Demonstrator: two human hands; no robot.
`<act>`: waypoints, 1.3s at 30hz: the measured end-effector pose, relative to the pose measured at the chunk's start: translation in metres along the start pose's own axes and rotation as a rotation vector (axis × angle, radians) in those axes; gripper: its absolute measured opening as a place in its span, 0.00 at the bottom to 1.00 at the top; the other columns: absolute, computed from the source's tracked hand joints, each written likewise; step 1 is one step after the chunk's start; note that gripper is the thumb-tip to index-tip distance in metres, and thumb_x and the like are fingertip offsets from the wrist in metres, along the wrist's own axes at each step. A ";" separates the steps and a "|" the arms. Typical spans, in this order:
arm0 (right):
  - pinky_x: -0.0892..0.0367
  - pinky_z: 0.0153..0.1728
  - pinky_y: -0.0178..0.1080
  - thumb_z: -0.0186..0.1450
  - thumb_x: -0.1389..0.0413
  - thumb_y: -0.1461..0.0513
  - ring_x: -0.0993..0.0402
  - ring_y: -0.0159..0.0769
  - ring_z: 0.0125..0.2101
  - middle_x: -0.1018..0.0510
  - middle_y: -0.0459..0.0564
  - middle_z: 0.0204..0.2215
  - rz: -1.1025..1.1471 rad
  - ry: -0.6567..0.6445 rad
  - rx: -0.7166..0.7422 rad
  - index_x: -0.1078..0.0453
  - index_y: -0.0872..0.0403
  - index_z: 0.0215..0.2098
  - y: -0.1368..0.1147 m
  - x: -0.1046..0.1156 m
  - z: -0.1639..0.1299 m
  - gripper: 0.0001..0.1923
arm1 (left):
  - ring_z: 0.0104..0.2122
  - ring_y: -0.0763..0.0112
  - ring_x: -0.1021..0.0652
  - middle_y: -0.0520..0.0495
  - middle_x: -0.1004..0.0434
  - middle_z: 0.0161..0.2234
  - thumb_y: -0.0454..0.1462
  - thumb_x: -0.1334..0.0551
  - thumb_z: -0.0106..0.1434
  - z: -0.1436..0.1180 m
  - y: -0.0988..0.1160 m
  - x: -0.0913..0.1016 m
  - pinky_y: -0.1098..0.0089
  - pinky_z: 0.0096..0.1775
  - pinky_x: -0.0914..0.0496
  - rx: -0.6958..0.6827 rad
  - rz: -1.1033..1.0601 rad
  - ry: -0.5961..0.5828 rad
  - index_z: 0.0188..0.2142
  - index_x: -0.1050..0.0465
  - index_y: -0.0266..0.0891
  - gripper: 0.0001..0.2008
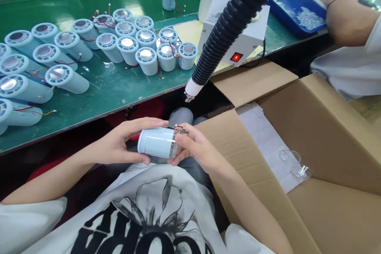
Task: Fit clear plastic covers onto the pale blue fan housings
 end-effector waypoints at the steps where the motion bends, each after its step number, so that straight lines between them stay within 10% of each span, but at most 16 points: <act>1: 0.27 0.20 0.30 0.59 0.38 0.48 0.22 0.33 0.20 0.22 0.45 0.23 0.010 -0.002 -0.020 0.39 0.54 0.41 0.001 -0.001 0.000 0.23 | 0.59 0.54 0.31 0.40 0.32 0.60 0.33 0.26 0.49 0.000 0.000 0.000 0.58 0.59 0.36 -0.004 -0.001 -0.001 0.63 0.40 0.46 0.43; 24: 0.39 0.10 0.24 0.69 0.76 0.42 0.32 0.27 0.11 0.27 0.50 0.15 0.137 -0.146 -0.360 0.31 0.59 0.27 0.020 -0.018 0.000 0.42 | 0.57 0.55 0.30 0.40 0.31 0.58 0.33 0.28 0.51 -0.001 0.000 -0.003 0.60 0.55 0.32 0.007 -0.046 0.031 0.60 0.36 0.47 0.37; 30: 0.23 0.36 0.40 0.68 0.48 0.57 0.21 0.38 0.38 0.23 0.57 0.47 -0.488 0.255 0.267 0.38 0.53 0.51 0.003 0.006 -0.005 0.15 | 0.49 0.64 0.24 0.45 0.30 0.54 0.31 0.31 0.56 -0.004 -0.002 -0.007 0.70 0.48 0.27 0.225 -0.343 0.072 0.59 0.37 0.49 0.33; 34: 0.37 0.59 0.52 0.62 0.42 0.71 0.44 0.44 0.64 0.48 0.50 0.68 -0.903 0.112 0.925 0.47 0.41 0.62 -0.018 -0.010 -0.023 0.36 | 0.45 0.66 0.22 0.46 0.29 0.52 0.32 0.32 0.58 -0.006 -0.003 -0.008 0.72 0.43 0.25 0.288 -0.418 0.083 0.58 0.36 0.50 0.30; 39: 0.34 0.57 0.50 0.61 0.37 0.66 0.36 0.45 0.59 0.32 0.47 0.60 -0.745 0.072 0.749 0.34 0.40 0.55 -0.018 -0.007 -0.022 0.27 | 0.48 0.59 0.22 0.43 0.29 0.55 0.34 0.31 0.57 -0.005 -0.007 -0.010 0.65 0.46 0.25 0.254 -0.462 0.005 0.63 0.41 0.52 0.37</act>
Point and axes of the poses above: each hand's wrist, its own z-axis towards the middle knuckle, its own x-axis out of the back of the hand, y = z × x, the point moved 5 cm from there along z, towards the middle knuckle
